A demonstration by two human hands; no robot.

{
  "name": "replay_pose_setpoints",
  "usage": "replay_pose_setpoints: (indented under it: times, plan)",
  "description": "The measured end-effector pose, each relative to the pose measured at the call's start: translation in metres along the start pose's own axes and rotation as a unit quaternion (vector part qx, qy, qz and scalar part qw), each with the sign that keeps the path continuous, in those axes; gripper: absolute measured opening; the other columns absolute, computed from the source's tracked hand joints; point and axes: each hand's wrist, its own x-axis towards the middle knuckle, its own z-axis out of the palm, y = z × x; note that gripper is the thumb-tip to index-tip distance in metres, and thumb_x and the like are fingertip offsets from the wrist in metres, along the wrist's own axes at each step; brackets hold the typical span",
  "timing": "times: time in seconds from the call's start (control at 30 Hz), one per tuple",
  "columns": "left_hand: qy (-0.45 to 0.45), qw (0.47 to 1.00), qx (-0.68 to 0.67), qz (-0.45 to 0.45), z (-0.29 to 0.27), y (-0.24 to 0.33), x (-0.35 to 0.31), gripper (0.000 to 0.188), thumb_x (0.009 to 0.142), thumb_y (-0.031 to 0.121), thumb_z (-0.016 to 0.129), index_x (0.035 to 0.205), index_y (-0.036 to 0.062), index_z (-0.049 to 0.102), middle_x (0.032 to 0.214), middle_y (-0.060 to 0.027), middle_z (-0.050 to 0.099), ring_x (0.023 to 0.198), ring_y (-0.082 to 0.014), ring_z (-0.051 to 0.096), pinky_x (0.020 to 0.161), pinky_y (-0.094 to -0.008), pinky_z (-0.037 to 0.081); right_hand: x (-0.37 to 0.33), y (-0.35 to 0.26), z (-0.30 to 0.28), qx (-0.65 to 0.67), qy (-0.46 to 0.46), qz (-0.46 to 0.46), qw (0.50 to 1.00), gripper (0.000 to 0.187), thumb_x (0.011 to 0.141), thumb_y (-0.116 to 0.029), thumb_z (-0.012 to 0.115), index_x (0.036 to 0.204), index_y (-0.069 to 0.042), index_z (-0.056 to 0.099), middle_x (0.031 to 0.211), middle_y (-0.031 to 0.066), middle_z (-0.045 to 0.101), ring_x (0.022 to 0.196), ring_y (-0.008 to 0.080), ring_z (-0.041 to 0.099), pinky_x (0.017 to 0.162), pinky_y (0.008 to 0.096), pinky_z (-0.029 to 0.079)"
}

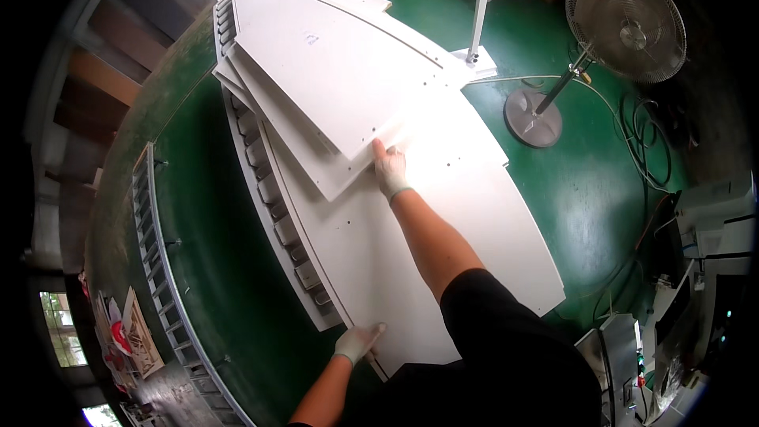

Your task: The person, wearing gloves, picks up white rectangular panels from a stack and feeds them one at a time into an automated edge-banding or processing machine. The person aligns each panel with the machine's conveyor, presses a button on a control unit, and ensures the panel is correctly pulled into the machine.

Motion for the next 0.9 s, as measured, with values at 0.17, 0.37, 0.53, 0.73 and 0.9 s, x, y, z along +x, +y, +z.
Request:
replay_pose_setpoints:
  times: [0.17, 0.37, 0.53, 0.73, 0.9]
  plan:
    - [-0.015, 0.999, -0.023, -0.025, 0.000, -0.005, 0.001, 0.082, 0.097, 0.071, 0.044, 0.095, -0.0040, 0.076, 0.076, -0.0128, 0.076, 0.067, -0.0245, 0.071, 0.067, -0.0356, 0.056, -0.089, 0.030, -0.013, 0.050, -0.008, 0.032, 0.998, 0.059, 0.095, -0.051, 0.071, 0.080, 0.003, 0.056, 0.078, 0.0104, 0.058, 0.075, 0.0180, 0.049, 0.068, 0.0373, 0.047]
    - [-0.020, 0.995, -0.084, 0.041, 0.006, -0.027, 0.009, 0.077, 0.102, 0.063, 0.041, 0.087, -0.0038, 0.075, 0.070, -0.0127, 0.073, 0.058, -0.0236, 0.068, 0.060, -0.0363, 0.053, -0.160, 0.085, -0.050, 0.058, 0.017, 0.067, 0.996, 0.054, 0.100, -0.048, 0.067, 0.087, 0.004, 0.062, 0.082, 0.0097, 0.062, 0.077, 0.0177, 0.052, 0.067, 0.0375, 0.048]
    - [0.079, 0.891, -0.430, 0.118, 0.042, -0.077, 0.027, 0.057, 0.107, 0.047, 0.042, 0.093, -0.0005, 0.071, 0.074, -0.0105, 0.073, 0.059, -0.0209, 0.068, 0.058, -0.0318, 0.053, -0.217, 0.109, -0.110, 0.160, -0.022, 0.152, 0.975, 0.042, 0.104, -0.041, 0.063, 0.105, 0.001, 0.064, 0.100, 0.0114, 0.067, 0.087, 0.0223, 0.064, 0.075, 0.0408, 0.055]
    - [0.199, 0.790, -0.556, 0.165, 0.073, -0.135, 0.053, 0.052, 0.107, 0.050, 0.047, 0.112, 0.0021, 0.066, 0.089, -0.0079, 0.074, 0.073, -0.0159, 0.068, 0.068, -0.0303, 0.055, -0.260, 0.161, -0.175, -0.056, -0.029, 0.098, 0.993, 0.043, 0.102, -0.046, 0.065, 0.111, -0.005, 0.061, 0.106, 0.0117, 0.068, 0.093, 0.0256, 0.068, 0.079, 0.0428, 0.059]
    - [0.163, 0.745, -0.615, 0.202, 0.050, -0.129, 0.069, 0.054, 0.103, 0.057, 0.054, 0.128, 0.0088, 0.060, 0.120, -0.0091, 0.068, 0.098, -0.0186, 0.066, 0.081, -0.0365, 0.055, -0.303, 0.187, -0.197, 0.099, -0.018, 0.172, 0.980, 0.044, 0.105, -0.045, 0.059, 0.120, -0.004, 0.062, 0.111, 0.0114, 0.064, 0.101, 0.0249, 0.061, 0.085, 0.0437, 0.054]
